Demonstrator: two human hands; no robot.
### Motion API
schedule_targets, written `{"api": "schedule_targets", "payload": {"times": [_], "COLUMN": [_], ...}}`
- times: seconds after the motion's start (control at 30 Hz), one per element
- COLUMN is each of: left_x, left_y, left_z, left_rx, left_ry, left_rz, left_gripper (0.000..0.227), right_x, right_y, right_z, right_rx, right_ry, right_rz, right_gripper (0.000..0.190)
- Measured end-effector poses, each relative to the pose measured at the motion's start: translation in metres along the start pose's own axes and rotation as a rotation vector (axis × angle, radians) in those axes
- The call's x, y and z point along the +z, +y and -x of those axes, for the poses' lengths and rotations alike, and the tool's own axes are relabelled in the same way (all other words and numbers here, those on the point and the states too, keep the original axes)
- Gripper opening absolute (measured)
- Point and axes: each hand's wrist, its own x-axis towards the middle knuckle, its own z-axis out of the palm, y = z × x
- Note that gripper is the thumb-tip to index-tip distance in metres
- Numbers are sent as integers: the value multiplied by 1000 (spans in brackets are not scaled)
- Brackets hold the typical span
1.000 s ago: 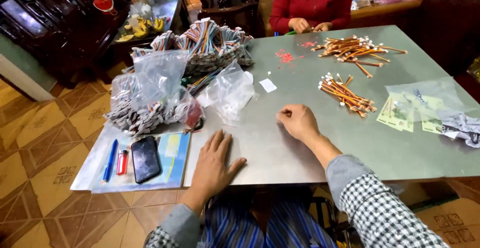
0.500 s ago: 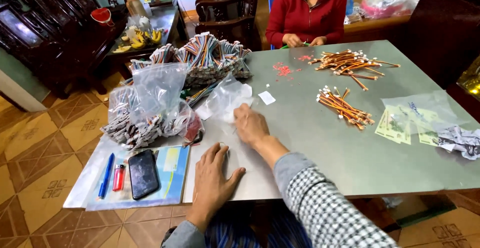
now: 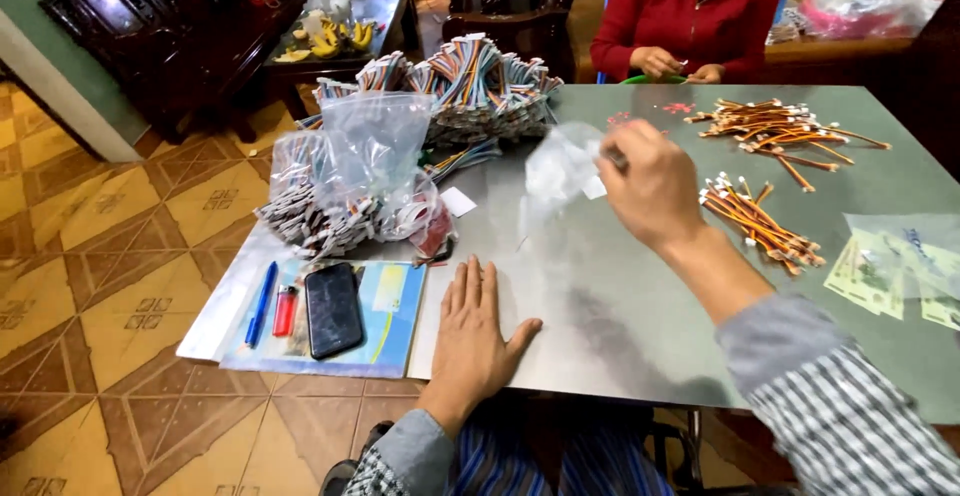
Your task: The person organizes wire harnesses by hand, grouping them together and securing the bundles with rubber bands.
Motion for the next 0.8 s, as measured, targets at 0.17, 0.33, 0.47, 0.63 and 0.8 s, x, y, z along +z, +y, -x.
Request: {"api": "schedule_targets", "payload": {"times": [0.17, 0.33, 0.47, 0.63, 0.8], "left_x": [-11, -20, -18, -15, -9], "left_y": [7, 13, 18, 13, 9], "left_z": [5, 3, 3, 1, -1], "left_rx": [77, 281, 325, 262, 259], "left_ry": [-18, -53, -70, -38, -4], "left_rz": [-25, -41, 28, 57, 94], "left_gripper": [94, 92, 88, 90, 90], "right_x": [-37, -43, 6, 109, 147], "right_y": [-26, -15, 74, 171, 171], "right_z": [46, 51, 27, 6, -25], "right_rx": [17, -219, 187, 317, 326], "right_ry": [-272, -283, -167, -487, -837], "right_rz": [-72, -151, 30, 137, 328], "right_gripper": [7, 45, 31, 34, 73]}}
